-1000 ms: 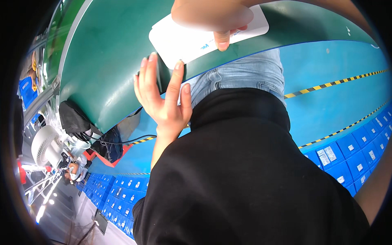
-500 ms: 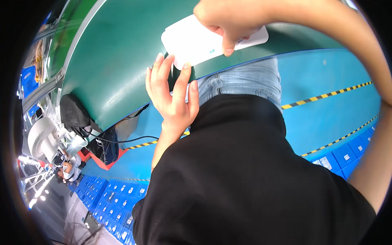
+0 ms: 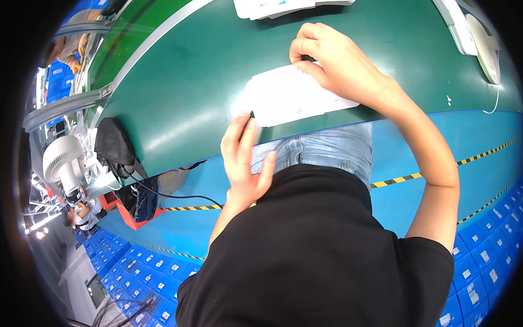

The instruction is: The person repeatedly peels protective backing from white rectangular sticker sheets on a green workbench. They pick up a sheet, peel the backing off, and place the finished sheet into a stack to the right, repeating this cycle throughout the clip.

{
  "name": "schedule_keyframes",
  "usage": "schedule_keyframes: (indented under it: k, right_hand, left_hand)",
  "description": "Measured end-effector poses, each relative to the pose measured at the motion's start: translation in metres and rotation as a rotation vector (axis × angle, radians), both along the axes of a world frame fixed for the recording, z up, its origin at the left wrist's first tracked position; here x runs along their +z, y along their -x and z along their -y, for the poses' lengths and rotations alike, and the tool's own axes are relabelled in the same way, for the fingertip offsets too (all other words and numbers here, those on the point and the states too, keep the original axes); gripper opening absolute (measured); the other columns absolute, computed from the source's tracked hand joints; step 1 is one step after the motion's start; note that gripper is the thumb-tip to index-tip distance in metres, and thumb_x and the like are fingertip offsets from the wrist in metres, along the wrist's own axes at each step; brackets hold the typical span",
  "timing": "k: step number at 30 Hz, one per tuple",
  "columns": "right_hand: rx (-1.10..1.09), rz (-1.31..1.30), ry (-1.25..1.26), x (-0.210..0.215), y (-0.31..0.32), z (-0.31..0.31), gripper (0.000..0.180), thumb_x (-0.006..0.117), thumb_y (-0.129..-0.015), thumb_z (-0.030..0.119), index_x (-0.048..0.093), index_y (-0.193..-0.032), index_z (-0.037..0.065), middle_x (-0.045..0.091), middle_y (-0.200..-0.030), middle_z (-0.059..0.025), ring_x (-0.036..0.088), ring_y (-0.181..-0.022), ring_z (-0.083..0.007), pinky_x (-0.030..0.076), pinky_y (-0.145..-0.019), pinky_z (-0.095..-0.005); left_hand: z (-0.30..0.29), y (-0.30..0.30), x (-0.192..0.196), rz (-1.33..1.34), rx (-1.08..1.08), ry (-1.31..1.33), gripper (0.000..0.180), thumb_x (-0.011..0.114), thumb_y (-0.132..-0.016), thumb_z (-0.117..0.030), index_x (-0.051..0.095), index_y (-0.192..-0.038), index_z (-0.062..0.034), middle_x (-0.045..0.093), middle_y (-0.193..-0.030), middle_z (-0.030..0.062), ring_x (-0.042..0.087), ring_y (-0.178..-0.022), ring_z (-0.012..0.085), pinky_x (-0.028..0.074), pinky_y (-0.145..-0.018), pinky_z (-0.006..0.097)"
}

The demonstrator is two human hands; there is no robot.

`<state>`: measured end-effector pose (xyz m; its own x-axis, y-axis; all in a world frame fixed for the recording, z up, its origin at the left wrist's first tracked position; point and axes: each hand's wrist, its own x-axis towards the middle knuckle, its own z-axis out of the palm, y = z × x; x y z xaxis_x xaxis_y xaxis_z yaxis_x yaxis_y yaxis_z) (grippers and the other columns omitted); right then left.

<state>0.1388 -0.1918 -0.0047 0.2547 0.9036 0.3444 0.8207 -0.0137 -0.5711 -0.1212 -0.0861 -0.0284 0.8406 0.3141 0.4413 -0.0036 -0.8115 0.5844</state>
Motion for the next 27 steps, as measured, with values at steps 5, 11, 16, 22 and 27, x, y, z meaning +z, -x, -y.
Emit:
schedule_keyframes:
  k: [5,11,16,22,27]
  right_hand:
    - [0.07,-0.153,0.06,0.02,0.002,-0.001,0.009,0.064,-0.087,0.002,0.056,-0.089,0.001,0.057,-0.082,-0.0099,0.057,-0.076,-0.0259,0.048,-0.069,-0.0368]
    - [0.098,-0.217,-0.115,0.044,0.017,-0.006,0.01,0.064,-0.089,0.004,0.057,-0.094,0.0,0.06,-0.082,-0.0107,0.06,-0.075,-0.0254,0.05,-0.07,-0.0343]
    - [-0.228,-0.715,-0.369,0.025,0.006,0.009,0.028,0.053,-0.103,0.02,0.06,-0.122,-0.001,0.068,-0.106,-0.008,0.063,-0.101,-0.0157,0.048,-0.091,-0.0282]
    - [-0.184,-0.918,-0.257,0.026,0.035,0.012,0.052,0.036,-0.108,0.039,0.047,-0.14,0.0,0.06,-0.12,-0.0083,0.056,-0.112,-0.0114,0.043,-0.097,-0.0264]
    - [-0.169,-1.035,-0.354,0.031,0.045,0.009,0.043,0.041,-0.108,0.032,0.048,-0.138,0.003,0.059,-0.115,-0.0044,0.054,-0.108,-0.0083,0.041,-0.096,-0.0246]
  left_hand:
    - [-0.016,-0.011,0.025,0.019,0.073,0.651,0.069,0.066,-0.093,-0.017,0.033,-0.15,0.0032,0.048,-0.144,0.021,0.053,-0.128,0.0305,0.044,-0.104,0.04]
    - [-0.032,-0.028,0.043,-0.075,-0.14,1.114,0.037,0.05,-0.103,-0.011,0.045,-0.135,0.0066,0.066,-0.111,0.019,0.07,-0.092,0.0251,0.056,-0.081,0.034]
    - [-0.036,-0.033,0.049,0.076,-0.128,1.137,0.029,0.047,-0.104,-0.011,0.047,-0.125,0.0079,0.068,-0.098,0.0211,0.071,-0.071,0.028,0.06,-0.064,0.039]
    - [-0.028,-0.038,0.051,0.101,-0.123,1.096,0.028,0.045,-0.105,-0.012,0.046,-0.125,0.007,0.068,-0.098,0.022,0.071,-0.073,0.0282,0.06,-0.065,0.038]
    - [-0.023,-0.045,0.054,0.099,-0.148,1.079,0.029,0.046,-0.106,-0.015,0.048,-0.122,0.0091,0.07,-0.091,0.0192,0.07,-0.075,0.0224,0.059,-0.068,0.034]
